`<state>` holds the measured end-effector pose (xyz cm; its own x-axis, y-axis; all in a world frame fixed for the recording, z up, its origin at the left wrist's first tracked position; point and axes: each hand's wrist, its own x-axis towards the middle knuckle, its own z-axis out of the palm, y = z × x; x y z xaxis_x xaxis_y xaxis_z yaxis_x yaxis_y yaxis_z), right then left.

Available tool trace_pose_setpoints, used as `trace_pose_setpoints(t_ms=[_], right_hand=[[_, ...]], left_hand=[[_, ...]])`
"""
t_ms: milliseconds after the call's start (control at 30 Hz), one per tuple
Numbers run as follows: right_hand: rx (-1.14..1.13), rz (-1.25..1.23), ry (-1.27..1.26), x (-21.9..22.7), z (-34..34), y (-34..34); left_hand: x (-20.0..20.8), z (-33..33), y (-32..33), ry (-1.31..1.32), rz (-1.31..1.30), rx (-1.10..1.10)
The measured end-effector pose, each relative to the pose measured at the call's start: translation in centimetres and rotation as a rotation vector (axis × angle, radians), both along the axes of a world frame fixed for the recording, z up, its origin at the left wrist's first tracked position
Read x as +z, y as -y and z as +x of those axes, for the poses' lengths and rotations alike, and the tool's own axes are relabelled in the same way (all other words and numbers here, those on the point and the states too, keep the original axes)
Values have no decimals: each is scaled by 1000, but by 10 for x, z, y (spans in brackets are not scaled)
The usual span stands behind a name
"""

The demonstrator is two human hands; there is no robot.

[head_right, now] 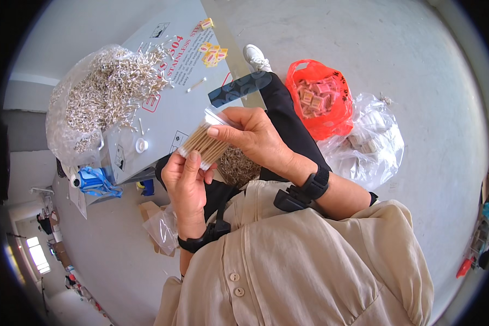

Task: Packing cotton swabs into plastic bags and applying labels to the packaging.

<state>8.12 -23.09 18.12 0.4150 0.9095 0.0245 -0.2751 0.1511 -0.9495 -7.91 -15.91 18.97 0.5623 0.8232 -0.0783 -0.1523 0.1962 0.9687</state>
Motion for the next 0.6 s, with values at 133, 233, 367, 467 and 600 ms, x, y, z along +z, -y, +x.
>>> trace_pose_setpoints(t_ms=[133,233,367,467,600], right_hand=[[-53,41,52,-8,-4,-3],[-98,18,-1,-10,-12,-6],[-151,-16,165,-11,-6,-10],[-172,65,227,0,-12,-16],[-257,38,387,4,-18,-16]], left_hand=[[5,0,10,-190,218,40],[-3,7,9,-285,924,184],[1,4,11,-276,585,140],[4,16,14,-120,210,175],[6,25,7,-42,75,222]])
